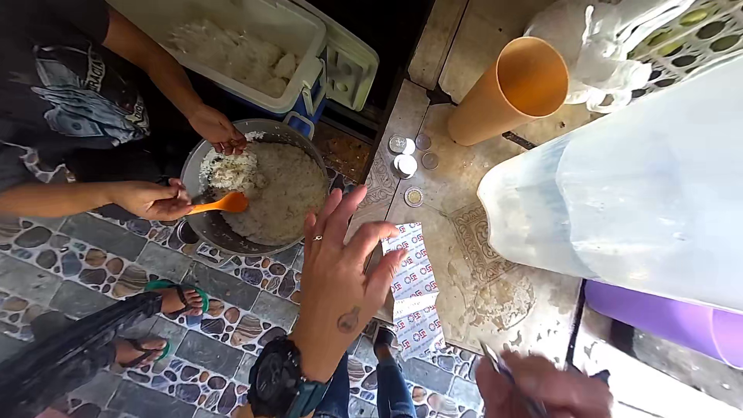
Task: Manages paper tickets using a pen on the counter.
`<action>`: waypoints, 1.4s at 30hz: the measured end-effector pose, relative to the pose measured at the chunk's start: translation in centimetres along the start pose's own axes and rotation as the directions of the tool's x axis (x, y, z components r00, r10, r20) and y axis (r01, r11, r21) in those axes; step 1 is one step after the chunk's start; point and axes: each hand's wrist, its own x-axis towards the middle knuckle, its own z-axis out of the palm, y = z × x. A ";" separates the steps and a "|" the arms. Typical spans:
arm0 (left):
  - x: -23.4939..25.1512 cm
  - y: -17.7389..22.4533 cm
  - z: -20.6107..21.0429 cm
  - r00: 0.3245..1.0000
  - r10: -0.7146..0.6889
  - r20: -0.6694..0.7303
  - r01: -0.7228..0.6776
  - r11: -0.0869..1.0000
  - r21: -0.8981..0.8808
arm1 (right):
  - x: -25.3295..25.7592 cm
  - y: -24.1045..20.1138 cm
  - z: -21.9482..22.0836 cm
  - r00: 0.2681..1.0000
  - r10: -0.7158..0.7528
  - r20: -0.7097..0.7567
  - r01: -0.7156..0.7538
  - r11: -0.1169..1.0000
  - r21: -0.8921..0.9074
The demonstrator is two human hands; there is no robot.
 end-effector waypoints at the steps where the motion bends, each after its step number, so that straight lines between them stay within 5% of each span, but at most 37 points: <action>1: -0.5 0.0 0.0 1.000 -0.008 0.029 0.008 1.000 0.018 | 1.6 0.9 0.5 1.000 -0.024 -0.003 0.024 1.000 0.006; 6: -2.3 -1.0 0.7 0.996 -0.012 0.083 0.001 0.992 0.125 | 5.6 5.3 4.1 0.998 -0.007 -0.060 0.017 0.986 0.163; 14: -2.4 -1.8 0.8 0.997 -0.039 0.064 0.039 0.999 0.002 | 5.0 6.4 4.9 0.993 0.066 -0.093 -0.035 0.954 0.298; 27: -2.1 -1.8 0.6 0.981 -0.141 0.136 0.163 0.972 -0.167 | 6.4 6.7 4.7 0.979 -0.078 -0.188 0.054 0.990 -0.131; 42: -2.1 -1.8 0.3 0.969 -0.157 0.189 0.196 0.958 -0.210 | 6.5 7.0 4.8 0.974 -0.104 -0.203 0.048 0.964 -0.262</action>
